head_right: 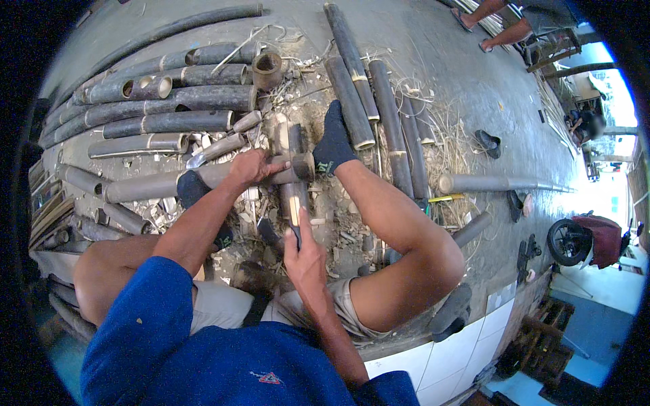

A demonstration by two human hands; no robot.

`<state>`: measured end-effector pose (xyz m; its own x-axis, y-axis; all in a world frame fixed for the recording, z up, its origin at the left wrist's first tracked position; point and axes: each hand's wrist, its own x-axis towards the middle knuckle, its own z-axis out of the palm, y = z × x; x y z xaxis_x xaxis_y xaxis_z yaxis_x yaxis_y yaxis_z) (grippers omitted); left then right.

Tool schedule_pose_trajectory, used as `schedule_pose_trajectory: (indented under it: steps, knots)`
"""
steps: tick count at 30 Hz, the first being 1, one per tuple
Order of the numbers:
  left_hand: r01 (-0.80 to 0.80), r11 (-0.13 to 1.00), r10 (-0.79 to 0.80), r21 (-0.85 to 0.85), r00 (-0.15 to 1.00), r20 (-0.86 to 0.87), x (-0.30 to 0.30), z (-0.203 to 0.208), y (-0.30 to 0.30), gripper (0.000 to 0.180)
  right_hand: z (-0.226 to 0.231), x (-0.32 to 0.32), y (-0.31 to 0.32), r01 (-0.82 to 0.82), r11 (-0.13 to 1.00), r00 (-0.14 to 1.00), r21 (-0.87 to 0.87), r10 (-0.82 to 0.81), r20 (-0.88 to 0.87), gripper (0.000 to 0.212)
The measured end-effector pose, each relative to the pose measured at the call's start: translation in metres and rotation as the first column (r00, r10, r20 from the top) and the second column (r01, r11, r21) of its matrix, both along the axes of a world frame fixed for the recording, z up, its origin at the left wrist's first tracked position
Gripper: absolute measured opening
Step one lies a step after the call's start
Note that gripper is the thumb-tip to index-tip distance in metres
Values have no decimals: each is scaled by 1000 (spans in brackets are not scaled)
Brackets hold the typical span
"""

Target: The person sits on the floor and uses a curved blade to shave and smooth the surface of a bamboo joint. They rotate the bamboo piece to work on different sides and occasionally inspect the cut surface.

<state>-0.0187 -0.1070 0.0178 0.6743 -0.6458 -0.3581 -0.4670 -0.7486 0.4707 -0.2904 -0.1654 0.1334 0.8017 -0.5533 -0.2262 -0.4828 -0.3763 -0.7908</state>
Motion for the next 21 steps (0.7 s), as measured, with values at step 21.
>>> schedule_pose_trajectory:
  steps: [21]
  knots:
    - [184, 981, -187, 60, 981, 50, 0, -8, 14, 87, 25, -27, 14, -2, 1000, 987, -10, 1, -158, 53]
